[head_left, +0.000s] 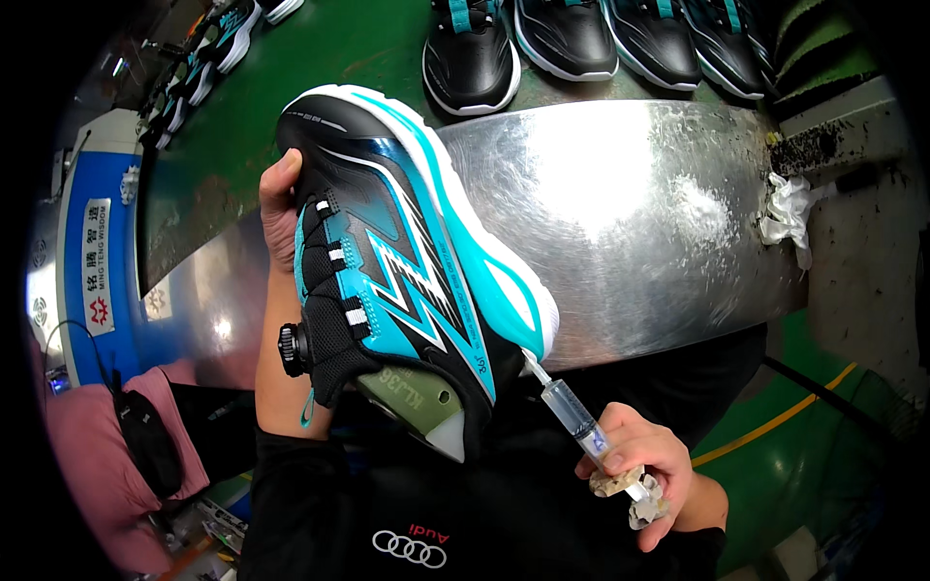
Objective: The person applies a liquid substance from a syringe to the outer seams and edges of shoes one at a time, picking them up from the workbench and placing them back down after the application.
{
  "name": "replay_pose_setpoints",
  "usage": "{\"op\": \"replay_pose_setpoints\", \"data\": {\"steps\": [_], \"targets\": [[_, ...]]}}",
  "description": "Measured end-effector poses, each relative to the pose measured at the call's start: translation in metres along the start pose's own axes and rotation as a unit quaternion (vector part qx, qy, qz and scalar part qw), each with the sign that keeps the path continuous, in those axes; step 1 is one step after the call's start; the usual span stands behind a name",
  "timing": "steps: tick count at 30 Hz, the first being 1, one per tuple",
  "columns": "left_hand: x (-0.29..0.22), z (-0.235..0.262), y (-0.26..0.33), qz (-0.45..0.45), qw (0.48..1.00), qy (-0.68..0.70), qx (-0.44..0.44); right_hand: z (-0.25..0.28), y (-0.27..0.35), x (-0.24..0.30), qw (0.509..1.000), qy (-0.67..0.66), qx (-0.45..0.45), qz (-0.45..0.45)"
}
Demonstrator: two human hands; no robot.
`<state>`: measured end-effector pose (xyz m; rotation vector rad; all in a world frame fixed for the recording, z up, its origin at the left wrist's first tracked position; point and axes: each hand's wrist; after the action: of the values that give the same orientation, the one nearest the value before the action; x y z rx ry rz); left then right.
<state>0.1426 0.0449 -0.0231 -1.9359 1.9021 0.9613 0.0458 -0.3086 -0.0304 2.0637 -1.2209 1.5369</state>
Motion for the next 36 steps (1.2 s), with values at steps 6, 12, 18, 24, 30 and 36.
{"op": "replay_pose_setpoints", "data": {"steps": [6, 12, 18, 24, 30, 36], "targets": [[-0.015, 0.013, 0.006, 0.033, 0.998, -0.042, -0.021, -0.003, 0.004, -0.008, 0.999, -0.032, -0.038, -0.004], [-0.032, 0.031, 0.030, -0.004, 0.968, -0.215, -0.132, 0.002, -0.002, -0.016, 1.000, -0.003, -0.030, 0.004], [-0.058, 0.065, 0.069, -0.001, 0.921, -0.378, -0.094, 0.001, -0.015, -0.024, 0.998, 0.049, -0.016, 0.033], [-0.057, 0.077, 0.119, 0.006, 0.923, -0.359, -0.137, -0.004, -0.026, -0.022, 0.995, 0.088, -0.009, 0.040], [-0.042, 0.057, 0.154, 0.084, 0.922, -0.315, -0.210, -0.011, -0.023, -0.025, 0.993, 0.108, -0.022, 0.047], [-0.019, 0.041, 0.179, 0.132, 0.957, -0.214, -0.143, -0.015, -0.022, -0.019, 0.993, 0.113, -0.019, 0.041]]}}
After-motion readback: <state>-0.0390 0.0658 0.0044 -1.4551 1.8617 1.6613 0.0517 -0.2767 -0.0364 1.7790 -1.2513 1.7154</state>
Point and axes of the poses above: each hand's wrist, its own y-axis away from the middle knuckle, its own z-axis out of the back of the hand, x = y × z, and after that the axes turned 3 degrees about -x, right-handed
